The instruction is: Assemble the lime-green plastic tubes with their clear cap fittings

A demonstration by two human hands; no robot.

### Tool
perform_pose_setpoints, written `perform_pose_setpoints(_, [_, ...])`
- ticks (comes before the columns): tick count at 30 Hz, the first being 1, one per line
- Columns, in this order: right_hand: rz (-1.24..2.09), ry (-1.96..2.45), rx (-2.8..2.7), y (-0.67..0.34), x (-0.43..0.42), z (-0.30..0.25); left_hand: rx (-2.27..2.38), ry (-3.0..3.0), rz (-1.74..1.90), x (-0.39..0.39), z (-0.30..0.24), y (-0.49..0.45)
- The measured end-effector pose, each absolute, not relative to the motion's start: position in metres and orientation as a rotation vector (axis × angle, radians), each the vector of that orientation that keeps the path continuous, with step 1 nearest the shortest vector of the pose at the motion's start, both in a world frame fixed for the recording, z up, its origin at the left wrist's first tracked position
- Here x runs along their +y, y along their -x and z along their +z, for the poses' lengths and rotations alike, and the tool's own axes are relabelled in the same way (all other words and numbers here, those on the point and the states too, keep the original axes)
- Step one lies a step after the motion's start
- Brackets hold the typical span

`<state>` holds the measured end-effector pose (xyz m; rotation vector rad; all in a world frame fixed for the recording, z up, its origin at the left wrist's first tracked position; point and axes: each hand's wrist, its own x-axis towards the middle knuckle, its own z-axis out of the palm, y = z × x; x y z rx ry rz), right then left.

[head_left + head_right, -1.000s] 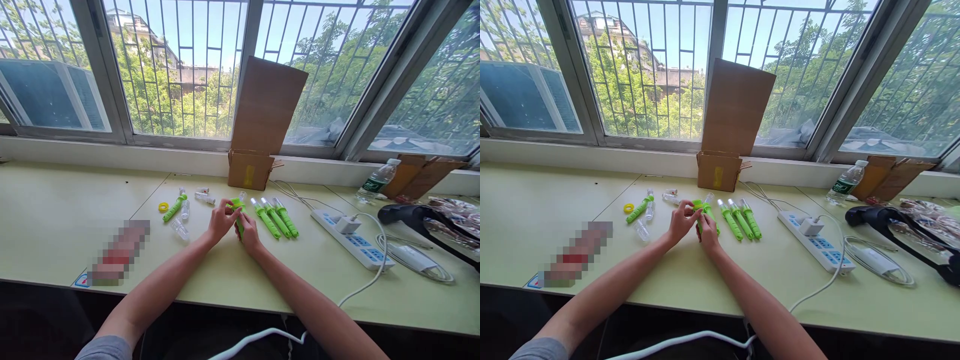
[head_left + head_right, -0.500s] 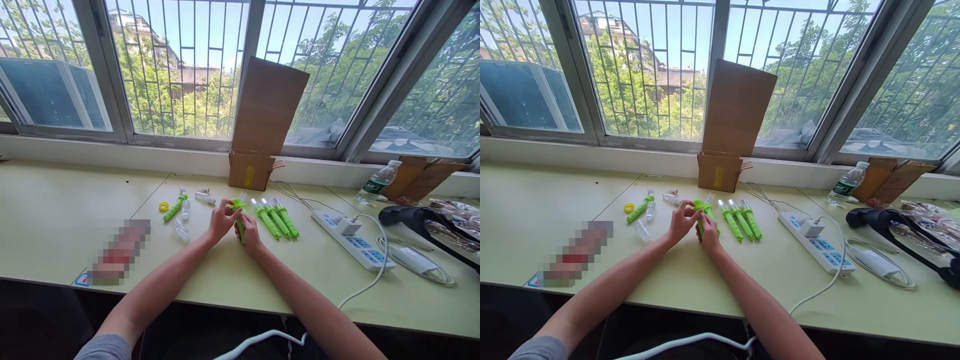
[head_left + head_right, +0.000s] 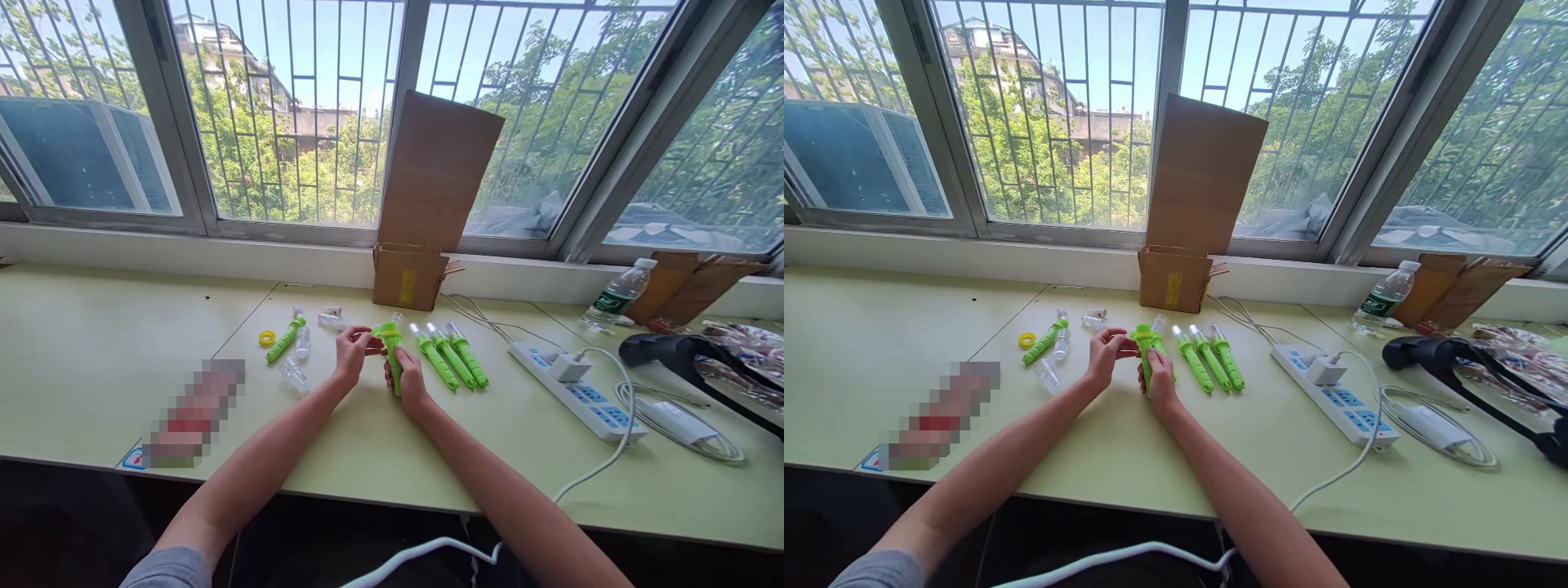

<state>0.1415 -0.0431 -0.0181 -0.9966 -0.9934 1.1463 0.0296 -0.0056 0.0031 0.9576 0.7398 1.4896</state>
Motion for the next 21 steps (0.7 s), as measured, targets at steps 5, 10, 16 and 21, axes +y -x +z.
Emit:
perform_pose_setpoints(5, [1.152,0.990,-0.990,-0.1414,-0.0431,-0.0188,0.742,-0.936,1.465,-0.0043,0.0034,-0.0285])
perform_pose_setpoints(10, [1.155,0.995,-0.992,-0.1416,-0.0426,-0.0190,0.749,-0.929,1.444,-0.0028,0.0036,-0.0267])
perform_pose_setpoints(16, [1.153,0.994,-0.999,-0.1415,-0.0440,-0.0178,0.723,-0.886,1.423,0.0011,0.0011,-0.0242])
perform_pose_setpoints(21, [1.153,1.004,-1.001,-0.1416,-0.0437,-0.0171,0.717,-0.881,1.408,0.0038,-0.0013,-0.0227])
